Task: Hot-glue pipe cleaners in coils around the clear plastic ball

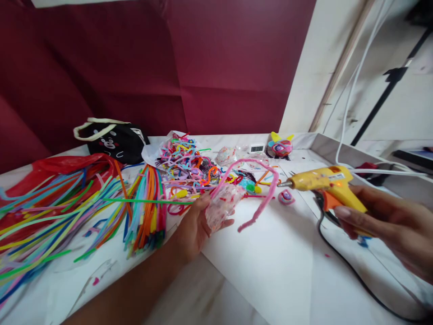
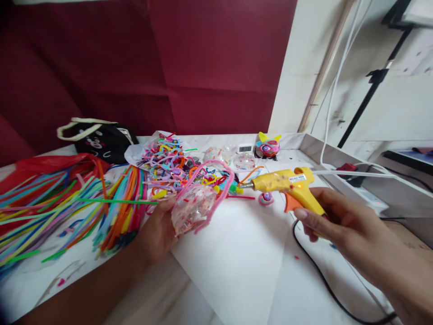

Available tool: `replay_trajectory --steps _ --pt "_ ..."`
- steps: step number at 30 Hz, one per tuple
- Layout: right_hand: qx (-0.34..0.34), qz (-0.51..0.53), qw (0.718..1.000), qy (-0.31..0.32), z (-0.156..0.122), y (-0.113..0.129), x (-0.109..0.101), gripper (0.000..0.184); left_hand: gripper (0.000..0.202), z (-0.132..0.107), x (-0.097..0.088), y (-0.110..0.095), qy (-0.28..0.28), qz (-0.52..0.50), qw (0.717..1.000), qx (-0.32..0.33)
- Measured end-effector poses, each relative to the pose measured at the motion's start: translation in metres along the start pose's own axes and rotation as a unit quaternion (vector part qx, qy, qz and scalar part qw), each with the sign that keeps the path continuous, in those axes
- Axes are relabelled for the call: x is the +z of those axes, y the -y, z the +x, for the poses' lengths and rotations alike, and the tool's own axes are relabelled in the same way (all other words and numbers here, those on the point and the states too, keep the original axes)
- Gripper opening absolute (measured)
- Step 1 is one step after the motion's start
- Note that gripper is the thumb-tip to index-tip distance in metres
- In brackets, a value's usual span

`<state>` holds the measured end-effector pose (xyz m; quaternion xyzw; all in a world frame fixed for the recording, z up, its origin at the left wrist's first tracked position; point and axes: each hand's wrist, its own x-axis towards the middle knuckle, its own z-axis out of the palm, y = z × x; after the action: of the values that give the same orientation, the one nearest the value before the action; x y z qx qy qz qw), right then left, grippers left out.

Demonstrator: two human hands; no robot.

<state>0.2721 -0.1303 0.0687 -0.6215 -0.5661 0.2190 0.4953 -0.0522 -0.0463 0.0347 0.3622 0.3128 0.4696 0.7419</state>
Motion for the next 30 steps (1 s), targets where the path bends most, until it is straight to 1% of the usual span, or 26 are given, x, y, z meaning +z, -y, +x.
replay_trajectory --steps 1,3,5,7,9,11,13,15,17,18,20,21,23,24,26,28,30 --pt "0.029 0.027 0.999 0.014 0.004 0.005 0.005 0.033 0.043 -0.001 0.001 0.000 0.005 0.002 1.000 0.003" --pt "0.071 0.060 0.996 0.015 0.010 0.014 0.014 0.043 0.049 -0.003 0.002 0.000 0.000 0.004 1.000 0.006" --pt "0.081 0.056 0.995 0.005 0.012 0.022 0.023 0.052 0.056 -0.006 0.005 -0.001 -0.013 0.003 1.000 0.009" --pt "0.070 0.051 0.996 0.013 0.012 0.029 0.031 0.058 0.059 -0.008 0.009 -0.002 -0.013 0.003 1.000 0.017" --pt "0.047 0.063 0.997 0.029 0.011 0.032 0.037 0.056 0.054 -0.010 0.014 -0.002 0.002 0.007 1.000 0.030" --pt "0.025 0.074 0.996 0.045 0.010 0.033 0.041 0.048 0.047 -0.012 0.017 -0.002 0.017 0.013 0.999 0.037" --pt "0.021 0.081 0.996 0.043 0.010 0.032 0.043 0.045 0.044 -0.013 0.017 0.000 0.025 0.016 0.999 0.030" --pt "0.027 0.091 0.995 0.010 0.011 0.029 0.042 0.047 0.047 -0.013 0.015 0.003 0.028 0.027 0.999 0.026" --pt "0.028 0.097 0.994 -0.051 0.012 0.028 0.041 0.050 0.050 -0.011 0.011 0.005 0.023 0.056 0.997 0.040" --pt "0.023 0.098 0.991 -0.085 0.012 0.028 0.040 0.050 0.050 -0.011 0.009 0.006 0.022 0.078 0.995 0.058" --pt "0.017 0.103 0.986 -0.131 0.011 0.028 0.038 0.050 0.046 -0.011 0.006 0.006 0.022 0.133 0.985 0.111" --pt "0.016 0.112 0.984 -0.137 0.010 0.028 0.038 0.050 0.045 -0.011 0.005 0.006 0.026 0.161 0.977 0.140" --pt "0.019 0.138 0.984 -0.115 0.006 0.027 0.036 0.048 0.045 -0.014 0.006 0.004 0.035 0.215 0.958 0.185" --pt "0.019 0.146 0.984 -0.100 0.003 0.026 0.036 0.046 0.047 -0.015 0.006 0.003 0.039 0.240 0.949 0.202" --pt "0.006 0.146 0.985 -0.089 -0.003 0.022 0.033 0.039 0.051 -0.018 0.005 0.002 0.044 0.286 0.928 0.236" --pt "-0.020 0.124 0.988 -0.085 -0.011 0.015 0.029 0.032 0.056 -0.019 0.002 0.002 0.045 0.327 0.907 0.262" --pt "-0.041 0.079 0.994 -0.063 -0.017 0.009 0.023 0.030 0.059 -0.018 -0.002 0.004 0.038 0.357 0.891 0.277"
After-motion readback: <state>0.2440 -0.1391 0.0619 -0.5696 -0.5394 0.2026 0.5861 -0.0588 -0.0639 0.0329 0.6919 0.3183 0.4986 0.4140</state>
